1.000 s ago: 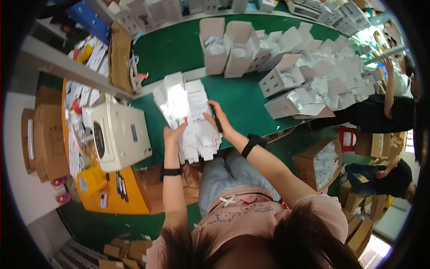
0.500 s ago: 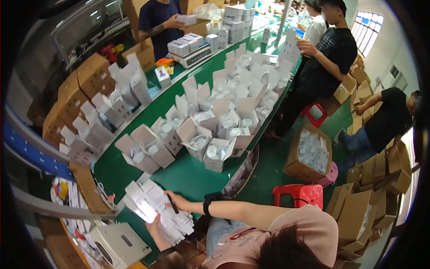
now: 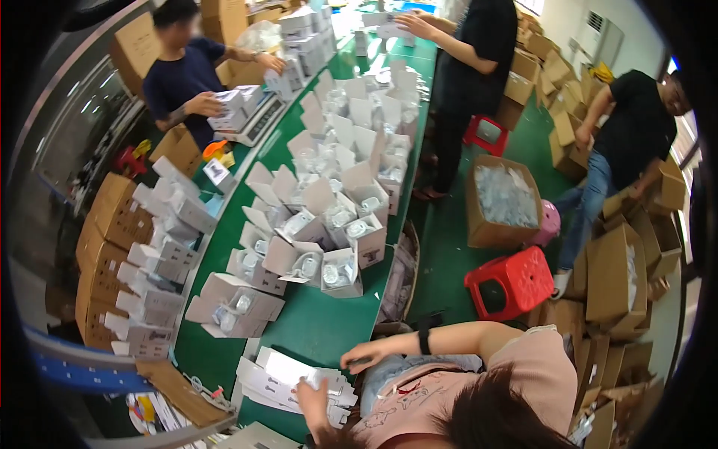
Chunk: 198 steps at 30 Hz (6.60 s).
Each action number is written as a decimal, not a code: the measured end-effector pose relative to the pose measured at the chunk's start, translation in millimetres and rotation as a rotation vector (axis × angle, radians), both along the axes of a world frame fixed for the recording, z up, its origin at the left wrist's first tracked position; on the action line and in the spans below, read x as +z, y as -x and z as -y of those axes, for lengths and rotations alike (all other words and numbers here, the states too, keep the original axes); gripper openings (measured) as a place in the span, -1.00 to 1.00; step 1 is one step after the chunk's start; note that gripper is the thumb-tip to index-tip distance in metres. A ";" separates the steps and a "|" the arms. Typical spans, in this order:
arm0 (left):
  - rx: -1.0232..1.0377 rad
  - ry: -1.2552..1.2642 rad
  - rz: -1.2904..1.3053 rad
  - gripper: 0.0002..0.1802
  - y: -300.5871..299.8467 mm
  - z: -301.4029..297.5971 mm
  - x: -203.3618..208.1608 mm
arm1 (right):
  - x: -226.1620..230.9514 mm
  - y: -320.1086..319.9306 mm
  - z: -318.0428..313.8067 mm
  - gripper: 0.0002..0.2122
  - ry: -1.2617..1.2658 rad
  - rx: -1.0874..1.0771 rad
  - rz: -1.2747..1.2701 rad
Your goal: The person marks a stack of flat cardboard boxes with a marker, places the marker into a large paper bag to retrieve more boxes, and then continues marking the new stack.
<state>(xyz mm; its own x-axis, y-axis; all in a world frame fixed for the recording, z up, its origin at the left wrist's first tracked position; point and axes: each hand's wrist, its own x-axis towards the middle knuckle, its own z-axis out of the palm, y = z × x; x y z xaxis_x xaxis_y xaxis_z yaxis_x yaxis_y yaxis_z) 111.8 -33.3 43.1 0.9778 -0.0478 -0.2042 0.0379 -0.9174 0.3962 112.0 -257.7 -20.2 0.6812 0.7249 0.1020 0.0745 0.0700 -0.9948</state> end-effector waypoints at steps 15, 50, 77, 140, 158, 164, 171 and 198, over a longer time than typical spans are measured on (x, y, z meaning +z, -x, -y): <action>-0.969 0.369 -0.363 -0.50 -28.2 174.2 25.6 | 109.0 106.3 148.1 -0.78 -0.601 -1.145 -0.525; -1.587 0.144 -0.932 -0.58 124.8 575.6 -24.1 | -5.2 363.3 290.2 -0.83 -0.748 -3.171 -0.166; -1.107 -0.175 -1.202 -0.83 609.6 691.2 -222.1 | -496.9 938.0 394.3 -0.67 -2.256 -2.987 0.218; -1.586 -0.975 -1.660 -0.83 830.5 674.4 -477.2 | -477.6 908.0 305.8 -0.79 0.947 -2.787 -0.824; -1.369 0.116 -1.673 -0.40 908.3 736.5 -616.0 | -516.3 958.6 290.7 -0.77 0.849 -3.259 -0.332; -1.457 0.078 -1.649 -0.21 919.4 756.5 -608.1 | -470.4 977.6 330.8 -0.70 0.584 -3.279 -0.180; -1.422 0.314 -1.705 -0.14 936.5 762.9 -605.7 | -447.7 1027.1 386.9 -0.74 0.406 -3.029 -0.028; -2.605 0.763 0.211 -0.41 884.7 767.4 -575.8 | -442.7 1029.8 395.6 -0.88 0.150 -3.099 0.262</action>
